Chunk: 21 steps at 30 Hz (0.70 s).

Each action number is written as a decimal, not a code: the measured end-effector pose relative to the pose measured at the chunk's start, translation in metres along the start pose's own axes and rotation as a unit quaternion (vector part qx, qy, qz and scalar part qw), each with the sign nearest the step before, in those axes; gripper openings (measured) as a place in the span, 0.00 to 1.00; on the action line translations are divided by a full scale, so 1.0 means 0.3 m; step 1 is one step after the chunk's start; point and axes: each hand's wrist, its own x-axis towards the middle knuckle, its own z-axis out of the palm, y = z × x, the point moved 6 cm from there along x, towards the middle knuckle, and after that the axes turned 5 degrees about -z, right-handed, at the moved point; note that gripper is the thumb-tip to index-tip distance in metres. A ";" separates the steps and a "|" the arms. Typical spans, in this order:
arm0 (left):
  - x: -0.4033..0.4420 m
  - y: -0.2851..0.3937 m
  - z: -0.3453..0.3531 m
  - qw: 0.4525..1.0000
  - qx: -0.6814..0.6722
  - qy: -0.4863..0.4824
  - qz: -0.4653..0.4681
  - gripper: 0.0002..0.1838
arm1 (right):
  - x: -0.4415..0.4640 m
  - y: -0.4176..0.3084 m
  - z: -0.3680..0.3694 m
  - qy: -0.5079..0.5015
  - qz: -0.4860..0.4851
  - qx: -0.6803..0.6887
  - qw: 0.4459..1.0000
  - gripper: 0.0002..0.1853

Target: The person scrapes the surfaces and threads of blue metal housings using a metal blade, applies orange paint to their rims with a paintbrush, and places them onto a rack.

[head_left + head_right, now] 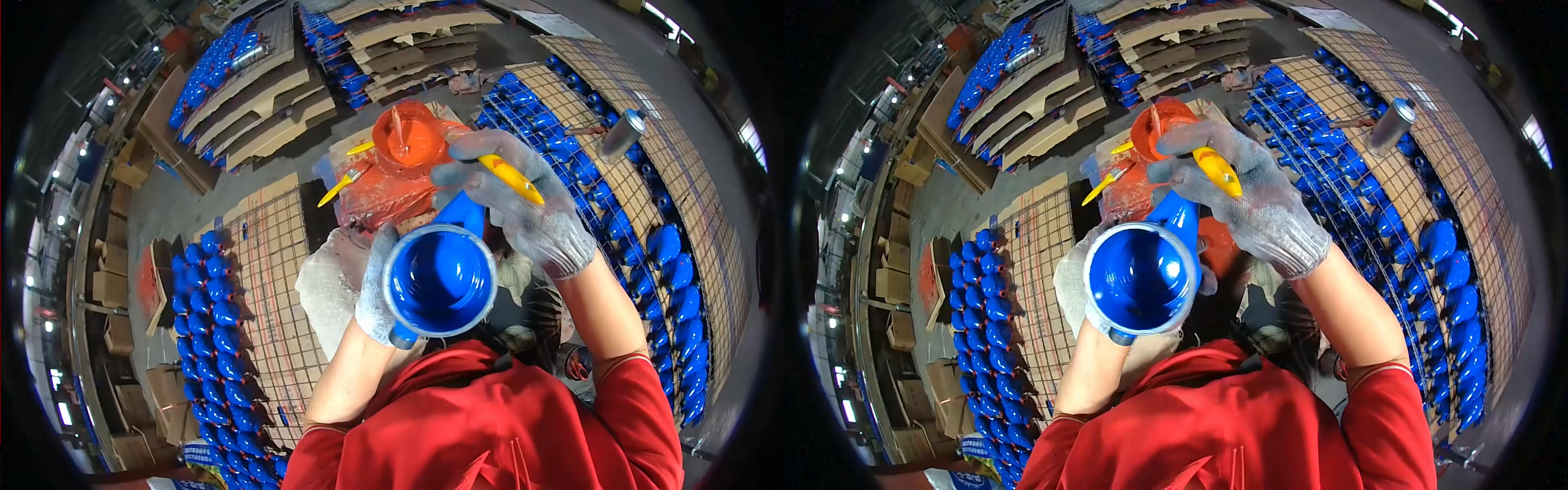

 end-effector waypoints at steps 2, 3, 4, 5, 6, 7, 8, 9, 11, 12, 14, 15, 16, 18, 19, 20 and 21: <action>-0.042 -0.011 -0.085 0.992 -0.072 0.097 -0.035 0.37 | 0.008 0.034 -0.006 0.037 0.066 0.005 0.997 0.16; -0.041 -0.001 -0.102 0.992 0.016 0.124 0.021 0.36 | 0.014 0.046 -0.013 0.047 0.046 -0.011 0.998 0.17; -0.071 0.030 -0.038 0.974 0.130 0.173 0.062 0.35 | 0.017 0.086 -0.039 0.049 0.049 -0.011 0.998 0.17; -0.067 0.043 -0.063 0.977 0.142 0.141 0.067 0.35 | 0.021 0.126 -0.069 0.043 0.038 0.068 0.996 0.16; -0.061 0.051 -0.088 0.979 0.153 0.110 0.071 0.35 | 0.021 0.151 -0.088 0.036 0.026 0.145 0.988 0.15; -0.058 0.055 -0.085 0.980 0.150 0.111 0.069 0.35 | 0.018 0.145 -0.081 0.084 0.055 0.208 0.973 0.16; -0.059 0.073 -0.073 0.974 0.162 0.123 0.098 0.36 | 0.013 0.157 -0.089 0.086 0.058 0.208 0.973 0.16; -0.060 0.092 -0.071 0.967 0.173 0.135 0.128 0.36 | 0.008 0.171 -0.109 0.092 0.059 0.177 0.978 0.15; -0.043 0.119 -0.124 0.982 0.099 0.022 0.162 0.30 | 0.006 0.199 -0.138 0.115 0.079 0.167 0.976 0.16; -0.049 0.144 -0.125 0.976 0.024 -0.091 0.195 0.26 | 0.011 0.210 -0.151 0.116 0.080 0.167 0.976 0.16; -0.052 0.173 -0.134 0.983 -0.009 -0.059 0.175 0.24 | 0.018 0.254 -0.180 0.132 0.113 0.142 0.974 0.21; -0.055 0.189 -0.172 0.979 -0.056 0.045 0.190 0.25 | 0.025 0.270 -0.184 0.150 0.116 0.176 0.966 0.18; -0.055 0.218 -0.213 0.962 -0.101 0.149 0.206 0.25 | 0.051 0.290 -0.191 0.146 0.117 0.176 0.966 0.18; -0.046 0.251 -0.230 0.949 -0.125 0.192 0.215 0.29 | 0.049 0.324 -0.225 0.185 0.150 0.165 0.957 0.20; -0.052 0.292 -0.251 0.934 0.024 0.261 0.243 0.31 | 0.059 0.342 -0.237 0.193 0.135 0.155 0.959 0.20; -0.060 0.332 -0.266 0.892 0.172 0.324 0.264 0.33 | 0.071 0.371 -0.251 0.189 0.136 0.156 0.960 0.20; -0.025 0.322 -0.285 0.948 -0.048 0.205 0.237 0.37 | 0.078 0.392 -0.289 0.218 0.128 0.067 0.965 0.20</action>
